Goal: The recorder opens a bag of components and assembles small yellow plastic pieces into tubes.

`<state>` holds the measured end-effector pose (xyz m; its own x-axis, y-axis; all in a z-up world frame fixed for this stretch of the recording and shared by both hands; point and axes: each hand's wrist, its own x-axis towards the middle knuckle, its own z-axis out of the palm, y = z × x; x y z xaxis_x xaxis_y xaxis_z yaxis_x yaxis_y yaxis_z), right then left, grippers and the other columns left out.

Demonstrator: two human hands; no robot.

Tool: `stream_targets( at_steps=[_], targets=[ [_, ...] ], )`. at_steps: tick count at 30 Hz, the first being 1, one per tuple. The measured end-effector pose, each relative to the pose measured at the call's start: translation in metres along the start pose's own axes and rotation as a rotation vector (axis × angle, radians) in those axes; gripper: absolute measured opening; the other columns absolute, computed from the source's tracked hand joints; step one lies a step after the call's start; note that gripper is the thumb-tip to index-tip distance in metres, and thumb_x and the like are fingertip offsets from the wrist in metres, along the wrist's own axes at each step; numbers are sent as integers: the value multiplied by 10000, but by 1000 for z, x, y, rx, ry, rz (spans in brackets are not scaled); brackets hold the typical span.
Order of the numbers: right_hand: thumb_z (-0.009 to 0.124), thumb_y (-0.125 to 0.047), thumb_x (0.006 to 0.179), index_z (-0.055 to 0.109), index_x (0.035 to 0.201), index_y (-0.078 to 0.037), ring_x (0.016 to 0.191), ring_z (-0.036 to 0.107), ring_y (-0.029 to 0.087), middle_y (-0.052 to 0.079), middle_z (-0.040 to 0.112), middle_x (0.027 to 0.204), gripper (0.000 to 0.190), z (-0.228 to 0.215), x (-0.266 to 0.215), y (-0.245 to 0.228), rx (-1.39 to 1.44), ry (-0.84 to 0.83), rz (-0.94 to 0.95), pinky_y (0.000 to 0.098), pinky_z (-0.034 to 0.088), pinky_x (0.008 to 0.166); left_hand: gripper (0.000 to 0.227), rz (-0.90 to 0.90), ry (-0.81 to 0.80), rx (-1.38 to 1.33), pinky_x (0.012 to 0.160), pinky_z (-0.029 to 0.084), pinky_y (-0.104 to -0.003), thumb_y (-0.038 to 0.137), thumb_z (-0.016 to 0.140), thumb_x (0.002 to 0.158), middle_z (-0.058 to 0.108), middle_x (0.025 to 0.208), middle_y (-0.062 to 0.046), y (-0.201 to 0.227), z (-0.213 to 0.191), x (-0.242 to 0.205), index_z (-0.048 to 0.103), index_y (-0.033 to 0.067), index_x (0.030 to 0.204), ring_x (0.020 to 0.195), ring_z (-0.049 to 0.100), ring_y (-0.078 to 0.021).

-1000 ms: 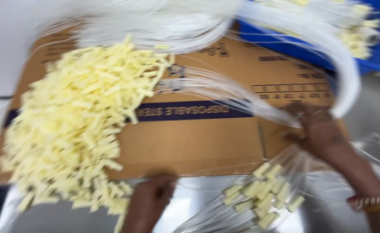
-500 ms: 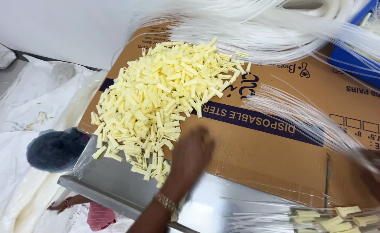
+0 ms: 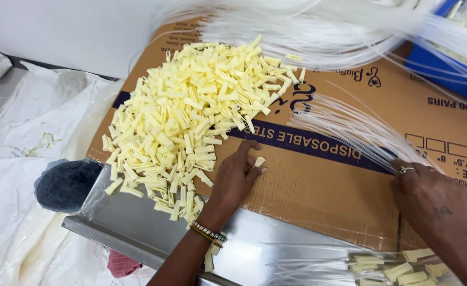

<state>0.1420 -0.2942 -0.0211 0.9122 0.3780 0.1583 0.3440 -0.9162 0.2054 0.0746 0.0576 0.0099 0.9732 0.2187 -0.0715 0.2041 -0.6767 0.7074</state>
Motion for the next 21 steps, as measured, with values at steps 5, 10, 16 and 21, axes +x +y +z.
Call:
stream_targets(
  at_steps=[5,10,16,21],
  targets=[
    [670,-176,947,761,1110,-115,564,683,200,80,766,896,196,-54,-3,-74,660,156,-56,329,573,505,330,25,17,-231,617,559,-383,173,763,851,656,810,-103,-11,17,-13,594,110,1127,656,682,-222],
    [686,-117,889,781,1106,-116,576,705,175,53,759,849,237,-75,-10,-125,1015,34,-166,300,555,482,347,185,111,-51,603,508,-421,191,811,872,591,794,-121,-16,18,-19,584,82,1111,647,610,-256],
    [698,-76,881,740,1162,-52,657,695,186,102,709,912,285,-56,-22,-130,1109,-35,-66,339,535,577,360,140,59,-150,593,494,-376,168,809,896,562,781,-113,-17,17,-28,515,47,1063,638,595,-209],
    [761,-122,844,821,956,-72,533,637,162,63,729,728,136,-59,-46,-122,1111,-105,214,329,493,498,369,-28,-34,-955,620,537,-260,110,797,919,662,829,-58,-33,47,-33,675,11,1253,713,586,-91]
  ],
)
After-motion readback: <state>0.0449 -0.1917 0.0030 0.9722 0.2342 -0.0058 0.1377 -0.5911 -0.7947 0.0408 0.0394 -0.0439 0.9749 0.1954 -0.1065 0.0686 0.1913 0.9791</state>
